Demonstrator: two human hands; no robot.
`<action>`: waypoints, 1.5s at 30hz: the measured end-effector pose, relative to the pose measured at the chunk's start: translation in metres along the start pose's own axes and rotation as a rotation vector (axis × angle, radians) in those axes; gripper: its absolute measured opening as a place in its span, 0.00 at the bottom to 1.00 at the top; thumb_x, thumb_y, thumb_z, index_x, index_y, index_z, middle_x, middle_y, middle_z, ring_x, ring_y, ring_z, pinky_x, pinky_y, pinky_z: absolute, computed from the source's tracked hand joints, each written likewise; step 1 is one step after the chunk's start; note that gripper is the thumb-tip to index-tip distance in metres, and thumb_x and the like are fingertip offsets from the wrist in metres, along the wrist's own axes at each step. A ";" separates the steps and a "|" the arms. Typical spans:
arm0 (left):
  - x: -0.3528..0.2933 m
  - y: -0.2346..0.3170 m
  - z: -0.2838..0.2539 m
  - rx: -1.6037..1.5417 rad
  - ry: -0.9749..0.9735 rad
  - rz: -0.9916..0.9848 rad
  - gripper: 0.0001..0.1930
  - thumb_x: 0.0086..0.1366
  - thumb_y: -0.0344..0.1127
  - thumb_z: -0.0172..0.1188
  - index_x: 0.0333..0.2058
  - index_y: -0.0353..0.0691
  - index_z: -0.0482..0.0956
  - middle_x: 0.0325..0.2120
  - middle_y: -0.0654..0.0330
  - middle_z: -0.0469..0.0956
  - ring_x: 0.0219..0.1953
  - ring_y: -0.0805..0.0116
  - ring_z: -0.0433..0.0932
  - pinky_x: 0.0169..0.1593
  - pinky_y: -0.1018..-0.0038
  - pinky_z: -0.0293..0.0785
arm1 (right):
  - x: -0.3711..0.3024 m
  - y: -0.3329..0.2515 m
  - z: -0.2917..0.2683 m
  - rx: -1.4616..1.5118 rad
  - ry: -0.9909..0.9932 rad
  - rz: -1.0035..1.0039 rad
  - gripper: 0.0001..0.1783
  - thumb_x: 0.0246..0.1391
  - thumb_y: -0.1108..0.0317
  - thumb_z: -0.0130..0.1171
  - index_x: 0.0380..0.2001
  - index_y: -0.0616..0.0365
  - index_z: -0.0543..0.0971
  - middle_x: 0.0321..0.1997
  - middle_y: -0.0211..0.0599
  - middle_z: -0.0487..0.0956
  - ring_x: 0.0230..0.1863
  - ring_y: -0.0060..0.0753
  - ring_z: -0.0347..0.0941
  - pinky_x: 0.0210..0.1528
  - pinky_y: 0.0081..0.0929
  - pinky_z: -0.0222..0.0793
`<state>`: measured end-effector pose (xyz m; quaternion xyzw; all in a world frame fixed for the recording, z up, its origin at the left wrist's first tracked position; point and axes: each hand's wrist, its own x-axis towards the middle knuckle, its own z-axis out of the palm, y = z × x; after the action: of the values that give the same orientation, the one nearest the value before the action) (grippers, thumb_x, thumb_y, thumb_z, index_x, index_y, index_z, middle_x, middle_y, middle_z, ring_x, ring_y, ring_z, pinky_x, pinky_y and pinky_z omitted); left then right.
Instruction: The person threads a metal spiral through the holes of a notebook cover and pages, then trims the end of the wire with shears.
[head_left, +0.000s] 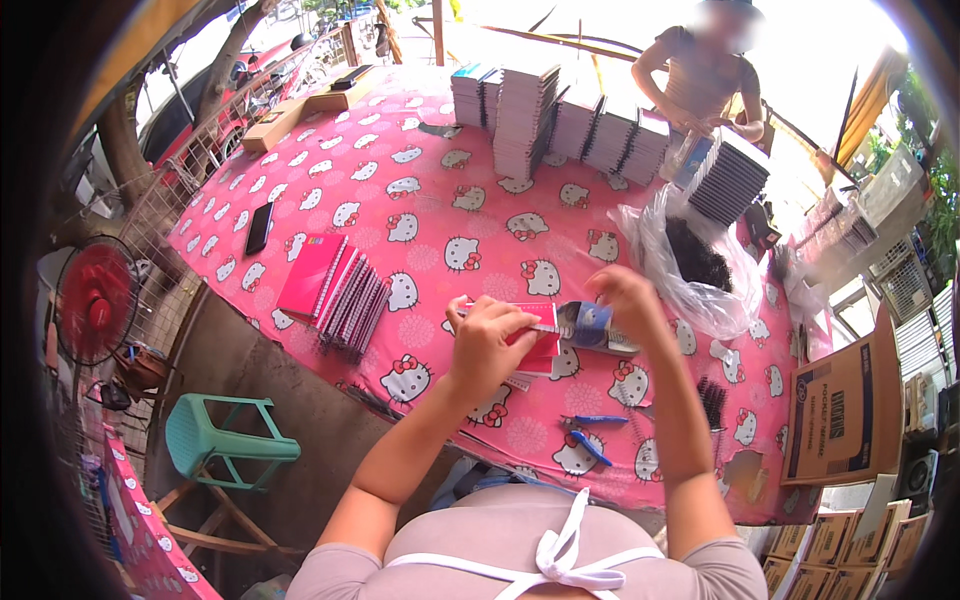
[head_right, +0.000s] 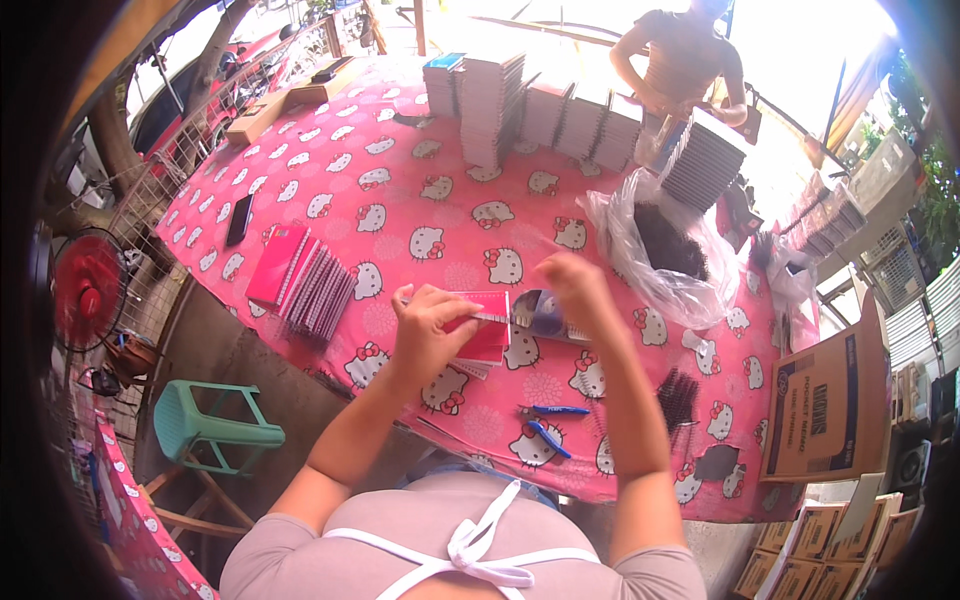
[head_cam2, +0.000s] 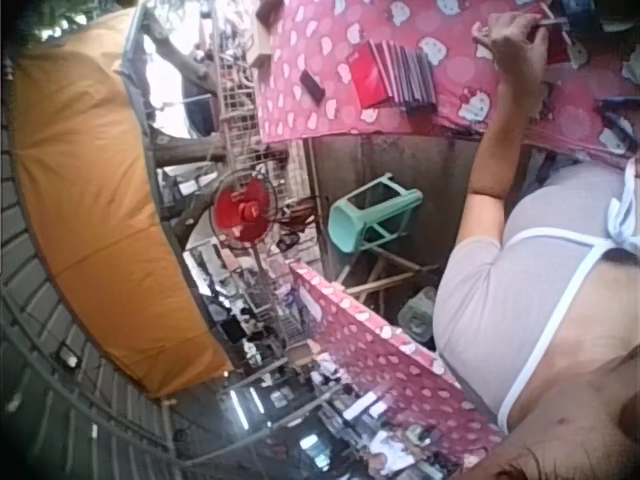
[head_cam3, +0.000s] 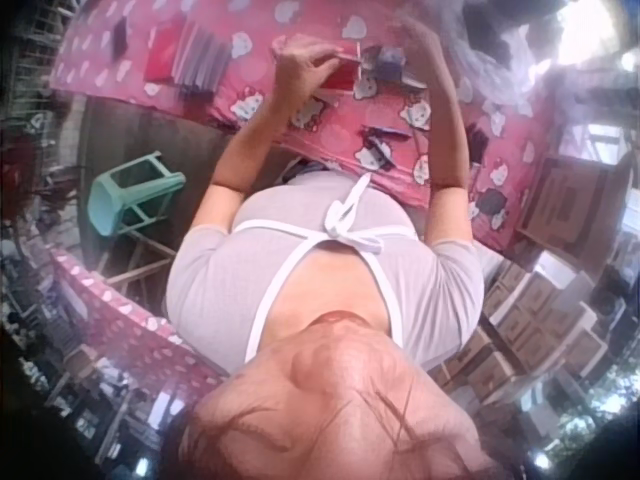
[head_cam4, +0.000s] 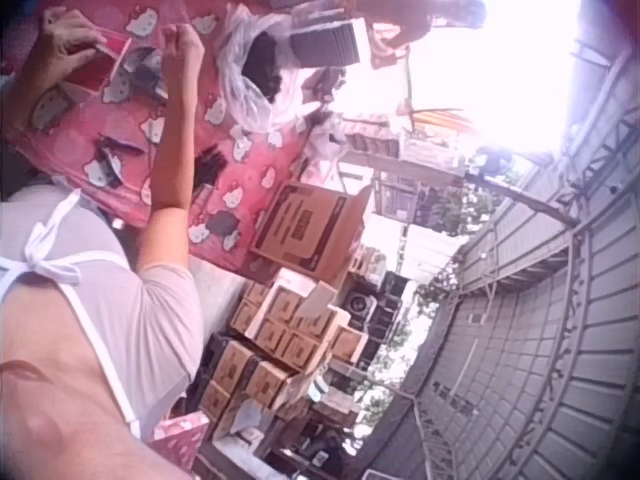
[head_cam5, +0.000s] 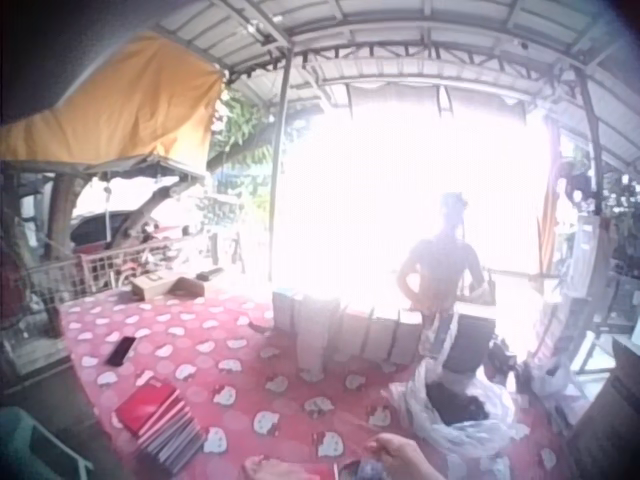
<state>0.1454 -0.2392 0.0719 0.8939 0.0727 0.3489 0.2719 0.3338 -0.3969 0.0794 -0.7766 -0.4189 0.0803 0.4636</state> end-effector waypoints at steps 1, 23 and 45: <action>0.005 0.000 -0.002 -0.020 -0.004 -0.011 0.09 0.49 0.35 0.70 0.32 0.50 0.84 0.31 0.69 0.81 0.39 0.71 0.76 0.54 0.62 0.54 | 0.001 0.037 -0.014 -0.292 -0.082 0.056 0.11 0.49 0.63 0.62 0.29 0.59 0.78 0.34 0.47 0.79 0.37 0.46 0.77 0.37 0.38 0.72; 0.021 -0.012 -0.003 -0.133 -0.109 -0.096 0.24 0.47 0.40 0.72 0.44 0.45 0.77 0.31 0.62 0.78 0.41 0.65 0.76 0.52 0.62 0.61 | 0.022 0.021 -0.009 -0.338 -0.142 -0.017 0.22 0.37 0.76 0.64 0.42 0.59 0.76 0.29 0.29 0.77 0.31 0.31 0.74 0.37 0.32 0.72; -0.031 -0.055 -0.026 -1.014 0.073 -0.562 0.19 0.57 0.15 0.59 0.49 0.33 0.78 0.42 0.56 0.81 0.41 0.73 0.80 0.44 0.76 0.80 | 0.035 -0.042 0.036 0.329 -0.433 -0.076 0.24 0.33 0.78 0.69 0.40 0.59 0.76 0.32 0.33 0.80 0.36 0.24 0.74 0.40 0.27 0.71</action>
<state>0.1083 -0.1917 0.0400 0.5858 0.1404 0.2851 0.7456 0.3130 -0.3384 0.1015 -0.6395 -0.5184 0.2940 0.4857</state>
